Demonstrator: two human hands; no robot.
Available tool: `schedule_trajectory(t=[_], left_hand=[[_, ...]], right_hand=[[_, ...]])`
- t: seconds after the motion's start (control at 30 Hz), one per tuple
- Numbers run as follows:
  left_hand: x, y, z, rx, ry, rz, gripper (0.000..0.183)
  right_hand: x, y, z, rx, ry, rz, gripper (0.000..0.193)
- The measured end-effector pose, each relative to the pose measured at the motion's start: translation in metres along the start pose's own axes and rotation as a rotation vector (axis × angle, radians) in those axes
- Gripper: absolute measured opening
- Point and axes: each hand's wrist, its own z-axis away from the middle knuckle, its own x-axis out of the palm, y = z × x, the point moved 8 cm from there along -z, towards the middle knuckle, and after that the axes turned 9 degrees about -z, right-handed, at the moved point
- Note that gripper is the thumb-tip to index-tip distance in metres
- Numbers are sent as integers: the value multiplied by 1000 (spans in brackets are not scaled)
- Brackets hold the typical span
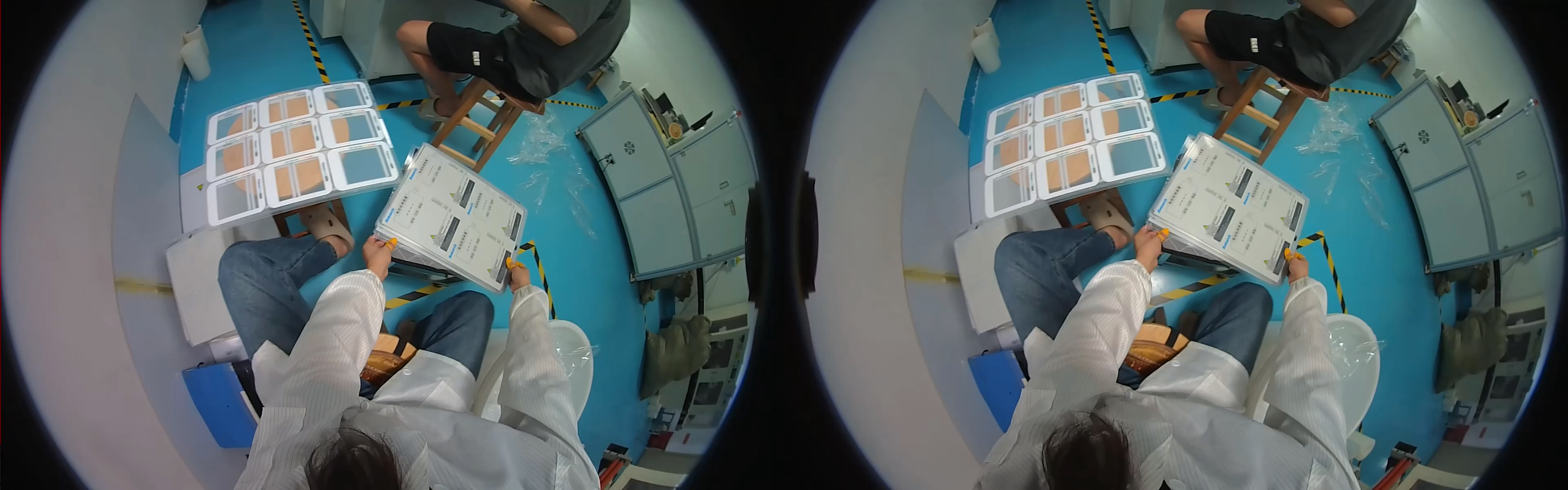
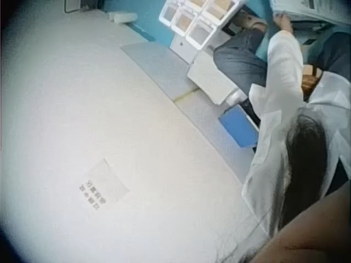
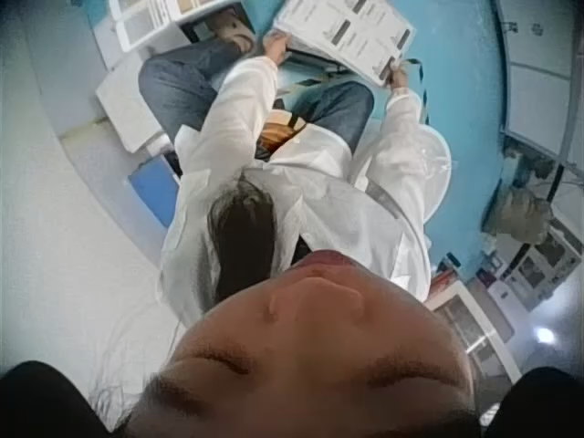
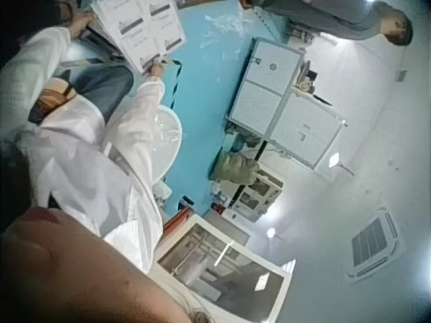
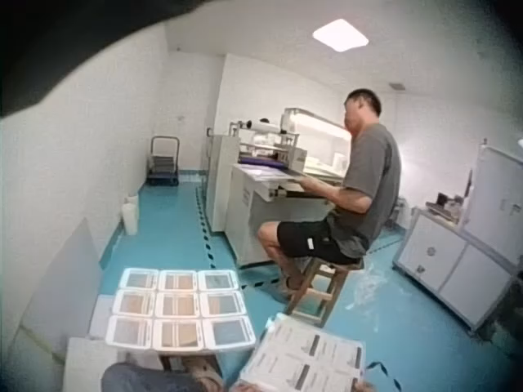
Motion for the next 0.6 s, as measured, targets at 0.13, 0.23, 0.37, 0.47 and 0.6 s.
schedule_trajectory(t=[0.13, 0.23, 0.37, 0.47, 0.6], left_hand=[[39, -2, -22, -21, 74, -40, 40], [58, 13, -18, 45, 126, -284, 45], [35, 15, -29, 4, 152, -324, 48], [45, 21, -26, -14, 115, -330, 49], [58, 28, -26, -51, 69, -414, 49]], right_hand=[[-40, -1, -16, -69, 79, -58, 25], [-66, 18, -10, -26, 112, -90, 24], [-32, 27, 18, 52, 50, -106, 25], [-37, 22, 20, 48, 32, -168, 27], [-39, 15, 21, 24, 30, -237, 27]])
